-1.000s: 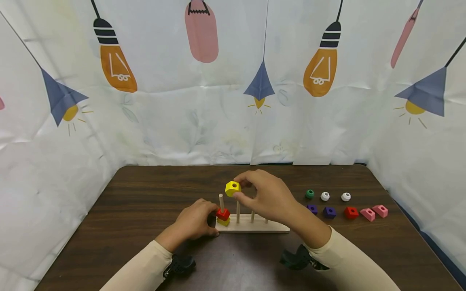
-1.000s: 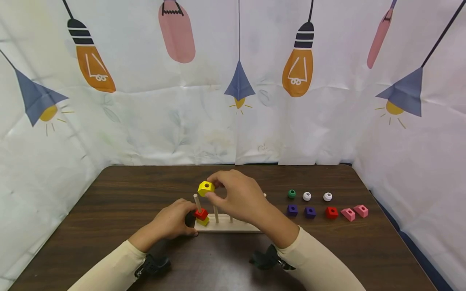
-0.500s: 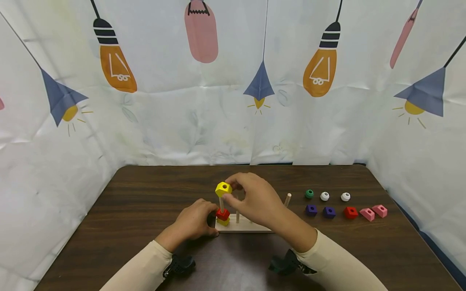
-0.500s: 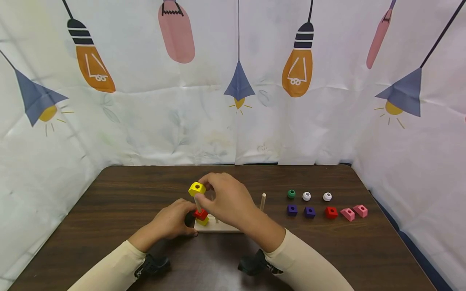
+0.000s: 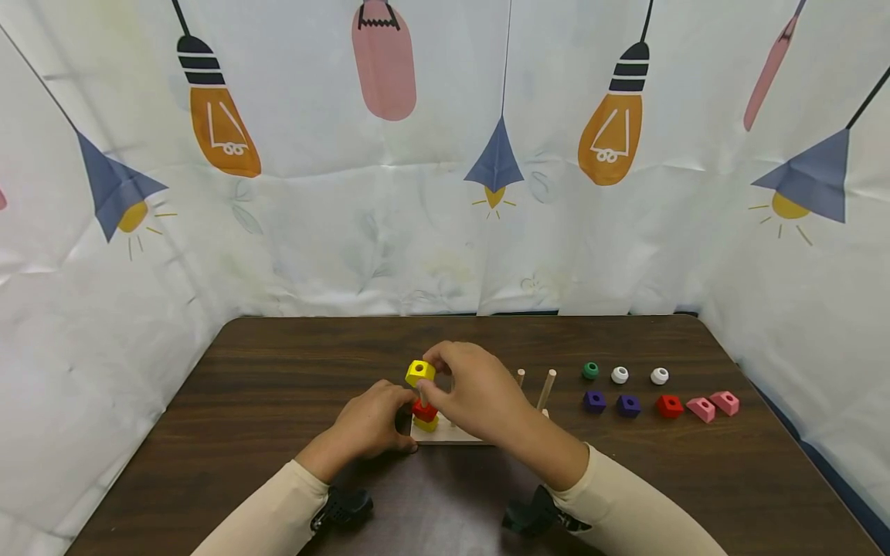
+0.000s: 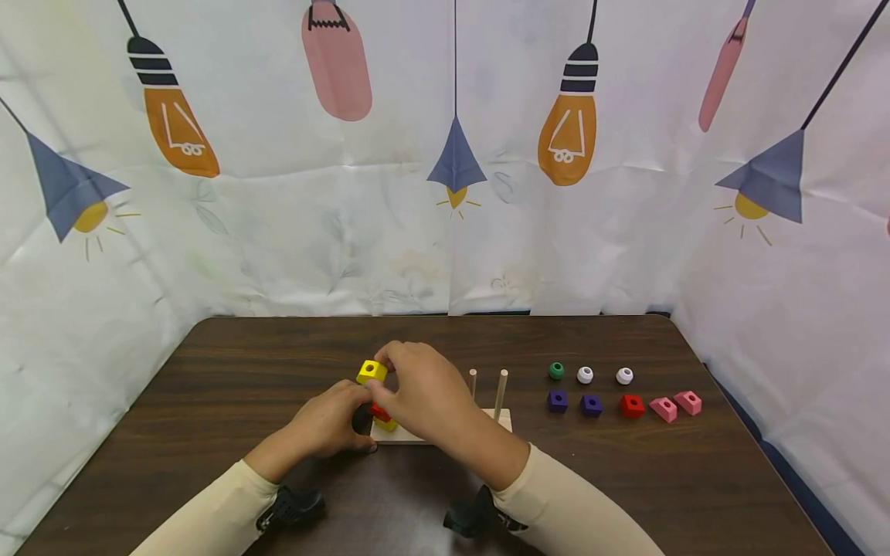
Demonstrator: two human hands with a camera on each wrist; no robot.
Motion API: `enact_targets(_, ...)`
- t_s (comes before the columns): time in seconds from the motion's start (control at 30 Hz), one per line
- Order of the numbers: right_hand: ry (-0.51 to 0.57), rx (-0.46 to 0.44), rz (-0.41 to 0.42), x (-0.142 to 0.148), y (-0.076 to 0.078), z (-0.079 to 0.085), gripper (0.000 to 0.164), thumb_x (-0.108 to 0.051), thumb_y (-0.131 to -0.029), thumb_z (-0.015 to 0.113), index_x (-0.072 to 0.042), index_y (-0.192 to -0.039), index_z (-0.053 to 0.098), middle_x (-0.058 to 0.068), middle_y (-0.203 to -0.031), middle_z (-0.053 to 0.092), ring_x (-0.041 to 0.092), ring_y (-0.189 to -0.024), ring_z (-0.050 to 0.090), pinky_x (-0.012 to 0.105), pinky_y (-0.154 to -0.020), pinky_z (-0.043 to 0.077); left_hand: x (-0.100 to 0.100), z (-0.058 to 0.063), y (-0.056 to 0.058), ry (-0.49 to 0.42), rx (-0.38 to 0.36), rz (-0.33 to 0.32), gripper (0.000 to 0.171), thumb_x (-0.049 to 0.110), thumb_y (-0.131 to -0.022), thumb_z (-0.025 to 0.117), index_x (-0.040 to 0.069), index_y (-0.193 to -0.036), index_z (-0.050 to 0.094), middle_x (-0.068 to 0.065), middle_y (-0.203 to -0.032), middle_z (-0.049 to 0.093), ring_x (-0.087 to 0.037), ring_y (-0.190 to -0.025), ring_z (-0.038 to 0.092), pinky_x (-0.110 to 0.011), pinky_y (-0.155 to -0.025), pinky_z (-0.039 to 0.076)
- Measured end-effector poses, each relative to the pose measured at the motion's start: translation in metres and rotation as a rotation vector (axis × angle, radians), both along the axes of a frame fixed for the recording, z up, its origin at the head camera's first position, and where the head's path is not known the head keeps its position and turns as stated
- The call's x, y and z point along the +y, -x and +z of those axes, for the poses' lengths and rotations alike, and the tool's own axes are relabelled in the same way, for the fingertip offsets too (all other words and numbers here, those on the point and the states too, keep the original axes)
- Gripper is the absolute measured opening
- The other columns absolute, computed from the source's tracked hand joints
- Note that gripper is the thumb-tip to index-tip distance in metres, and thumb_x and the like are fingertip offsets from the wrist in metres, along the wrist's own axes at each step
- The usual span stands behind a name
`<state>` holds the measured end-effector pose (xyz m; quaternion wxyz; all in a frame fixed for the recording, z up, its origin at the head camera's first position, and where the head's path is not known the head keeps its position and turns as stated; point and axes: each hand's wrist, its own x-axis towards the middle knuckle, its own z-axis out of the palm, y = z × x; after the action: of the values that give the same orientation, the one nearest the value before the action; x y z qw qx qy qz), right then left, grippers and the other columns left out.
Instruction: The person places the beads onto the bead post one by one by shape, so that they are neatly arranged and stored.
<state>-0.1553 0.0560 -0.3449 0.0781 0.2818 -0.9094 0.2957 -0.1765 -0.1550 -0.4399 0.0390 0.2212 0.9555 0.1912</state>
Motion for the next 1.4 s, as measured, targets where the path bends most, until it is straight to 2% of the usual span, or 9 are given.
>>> enact_targets(0.17, -0.082, 0.062, -0.019, -0.001, 0.000, -0.005, 0.024, -0.035, -0.091, 0.079, -0.019, -0.107, 0.070, -0.006, -0.097, 0.069, 0.011, -0.085, 0.063, 0.028, -0.067, 0.050, 0.001, 0.001, 0.000, 0.004, -0.001, 0.005, 0.048, 0.033, -0.066, 0.098, 0.027, -0.106, 0.071, 0.010, -0.102, 0.068, -0.019, -0.105, 0.057, -0.047, -0.073, 0.053)
enact_targets(0.4, -0.212, 0.155, -0.019, -0.001, 0.001, -0.010, 0.029, -0.040, -0.090, 0.079, -0.018, -0.109, 0.072, -0.006, -0.094, 0.071, 0.009, -0.079, 0.063, 0.024, -0.058, 0.047, 0.002, 0.002, 0.000, 0.016, -0.007, 0.033, 0.046, 0.034, -0.066, 0.098, 0.025, -0.102, 0.072, 0.007, -0.102, 0.066, -0.019, -0.103, 0.057, -0.047, -0.074, 0.054)
enact_targets(0.6, -0.232, 0.214, -0.029, -0.002, 0.002, -0.013, 0.028, -0.038, -0.088, 0.081, -0.018, -0.106, 0.073, -0.006, -0.090, 0.072, 0.011, -0.075, 0.063, 0.024, -0.055, 0.045, 0.003, 0.002, 0.001, 0.019, -0.010, 0.043, 0.047, 0.035, -0.065, 0.098, 0.025, -0.103, 0.073, 0.007, -0.101, 0.066, -0.018, -0.103, 0.058, -0.047, -0.075, 0.054)
enact_targets(0.77, -0.245, 0.199, -0.052, -0.006, 0.001, -0.012, 0.026, -0.036, -0.089, 0.080, -0.017, -0.106, 0.073, -0.006, -0.085, 0.069, 0.010, -0.070, 0.059, 0.024, -0.052, 0.042, 0.003, 0.003, 0.001, 0.029, -0.017, 0.055, 0.046, 0.035, -0.065, 0.098, 0.026, -0.102, 0.073, 0.008, -0.100, 0.065, -0.017, -0.102, 0.057, -0.046, -0.075, 0.054)
enact_targets(0.9, -0.261, 0.207, -0.064, -0.011, -0.001, -0.011, 0.024, -0.031, -0.090, 0.079, -0.015, -0.106, 0.072, -0.004, -0.084, 0.069, 0.013, -0.069, 0.060, 0.026, -0.055, 0.045, 0.003, 0.003, 0.001, 0.036, -0.021, 0.059, 0.045, 0.035, -0.065, 0.098, 0.026, -0.101, 0.072, 0.010, -0.101, 0.065, -0.016, -0.102, 0.057, -0.047, -0.074, 0.054)
enact_targets(1.2, -0.229, 0.211, -0.090, -0.017, -0.007, -0.012, 0.020, -0.021, -0.088, 0.078, -0.009, -0.101, 0.068, 0.000, -0.084, 0.067, 0.017, -0.076, 0.062, 0.031, -0.060, 0.051, 0.002, 0.001, 0.002, 0.027, -0.010, 0.038, 0.045, 0.034, -0.065, 0.098, 0.025, -0.100, 0.072, 0.010, -0.100, 0.065, -0.016, -0.100, 0.057, -0.046, -0.073, 0.054)
enact_targets(1.4, -0.090, 0.141, -0.068, -0.019, -0.008, -0.019, 0.022, -0.015, -0.090, 0.077, -0.005, -0.108, 0.068, 0.003, -0.092, 0.067, 0.019, -0.082, 0.060, 0.028, -0.070, 0.053, 0.002, 0.000, 0.002, 0.031, -0.008, 0.045, 0.044, 0.034, -0.065, 0.098, 0.025, -0.099, 0.071, 0.010, -0.099, 0.064, -0.016, -0.099, 0.057, -0.046, -0.071, 0.054)
